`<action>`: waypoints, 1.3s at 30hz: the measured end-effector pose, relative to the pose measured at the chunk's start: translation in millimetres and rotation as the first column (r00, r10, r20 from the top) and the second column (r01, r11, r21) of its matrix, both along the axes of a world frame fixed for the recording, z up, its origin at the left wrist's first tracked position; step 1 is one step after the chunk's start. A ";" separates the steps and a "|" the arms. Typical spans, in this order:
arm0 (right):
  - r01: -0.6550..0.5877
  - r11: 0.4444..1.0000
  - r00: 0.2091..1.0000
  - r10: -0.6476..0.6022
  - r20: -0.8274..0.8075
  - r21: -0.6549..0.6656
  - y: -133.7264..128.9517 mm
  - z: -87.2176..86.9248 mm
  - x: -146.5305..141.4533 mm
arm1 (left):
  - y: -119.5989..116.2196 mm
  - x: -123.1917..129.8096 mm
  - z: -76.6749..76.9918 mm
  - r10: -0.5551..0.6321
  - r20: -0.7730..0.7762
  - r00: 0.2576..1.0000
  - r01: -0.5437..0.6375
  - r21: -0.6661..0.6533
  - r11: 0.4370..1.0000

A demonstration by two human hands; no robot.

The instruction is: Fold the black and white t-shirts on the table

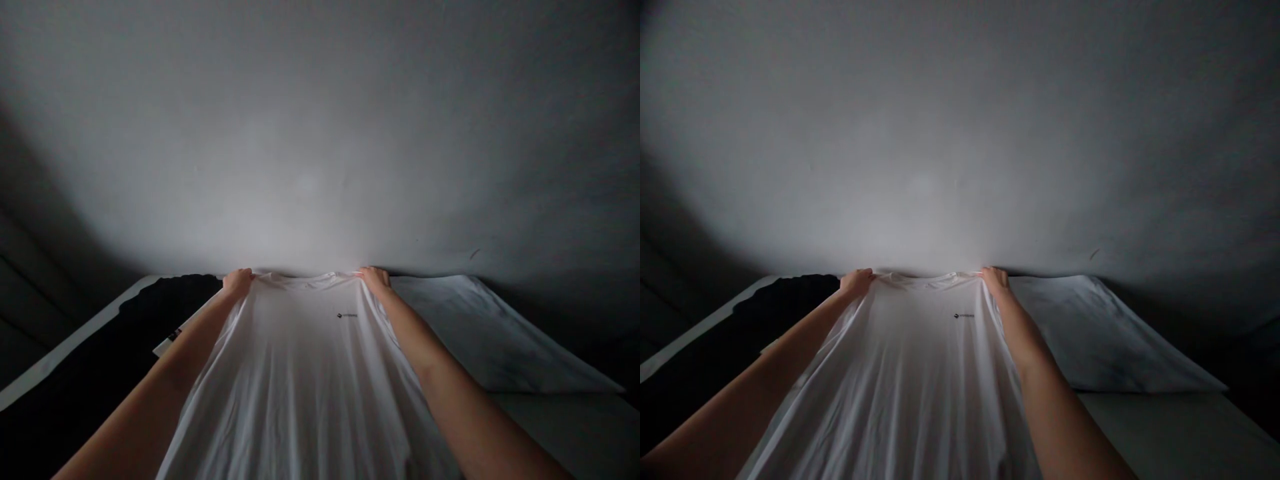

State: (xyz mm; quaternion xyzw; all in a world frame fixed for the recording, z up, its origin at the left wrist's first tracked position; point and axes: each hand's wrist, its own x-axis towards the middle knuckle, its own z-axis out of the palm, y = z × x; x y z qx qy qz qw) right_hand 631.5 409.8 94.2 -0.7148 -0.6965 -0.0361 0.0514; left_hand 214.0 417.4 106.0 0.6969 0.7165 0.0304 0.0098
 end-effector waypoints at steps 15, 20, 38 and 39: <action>0.104 0.988 0.994 -0.098 -0.056 0.110 -89.4 17.7 -2.2 | -70.4 22.6 29.5 -0.128 -0.065 0.990 0.141 0.249 0.958; 0.145 0.984 0.899 -0.086 -0.429 0.107 -196.2 11.3 61.0 | -190.9 -14.3 36.0 -0.429 0.038 0.902 0.415 0.191 0.889; 0.099 0.994 -0.124 -0.037 -0.992 -0.049 -318.5 -8.2 8.2 | -403.3 -58.0 -9.5 0.191 0.565 0.803 -0.162 -0.102 0.982; 0.054 0.997 -0.167 -0.052 -0.985 -0.062 -322.5 -6.8 7.4 | -405.6 -60.3 -11.7 0.221 0.639 0.736 -0.180 -0.130 0.975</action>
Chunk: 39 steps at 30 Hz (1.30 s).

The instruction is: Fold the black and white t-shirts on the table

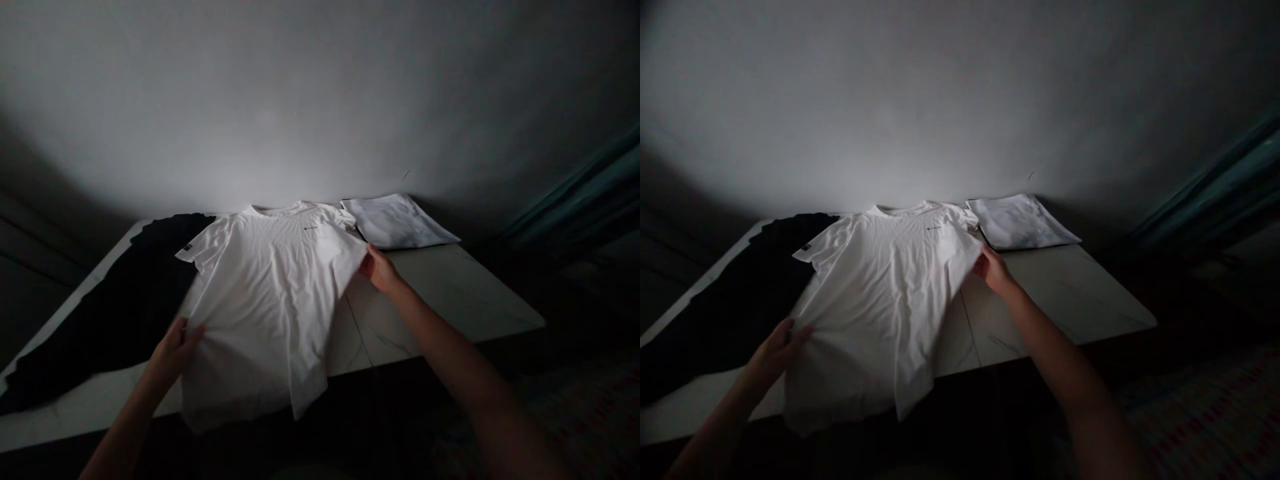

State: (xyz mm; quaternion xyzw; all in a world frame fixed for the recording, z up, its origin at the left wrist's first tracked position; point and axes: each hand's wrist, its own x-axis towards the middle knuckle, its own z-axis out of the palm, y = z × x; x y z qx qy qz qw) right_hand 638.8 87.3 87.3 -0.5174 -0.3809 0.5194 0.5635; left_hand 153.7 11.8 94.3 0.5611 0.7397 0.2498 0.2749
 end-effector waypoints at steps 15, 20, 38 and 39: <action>0.234 0.963 0.705 -0.262 0.659 0.132 -26.8 7.4 43.0 | -29.3 -33.2 -8.0 0.072 -0.017 0.997 -0.071 0.051 0.996; 0.086 0.942 0.754 0.152 0.639 -0.325 -53.6 10.1 60.7 | -41.6 -36.1 -9.5 0.065 -0.118 0.991 -0.064 0.010 0.998; 0.280 0.958 0.769 -0.259 0.584 0.057 -121.3 -2.9 37.6 | -64.1 -24.8 -9.9 0.069 0.002 0.998 -0.068 0.176 0.982; 0.244 0.970 0.754 -0.189 0.629 -0.002 -121.8 -1.4 41.2 | -64.2 -25.4 -8.7 0.058 -0.020 0.998 -0.054 0.146 0.988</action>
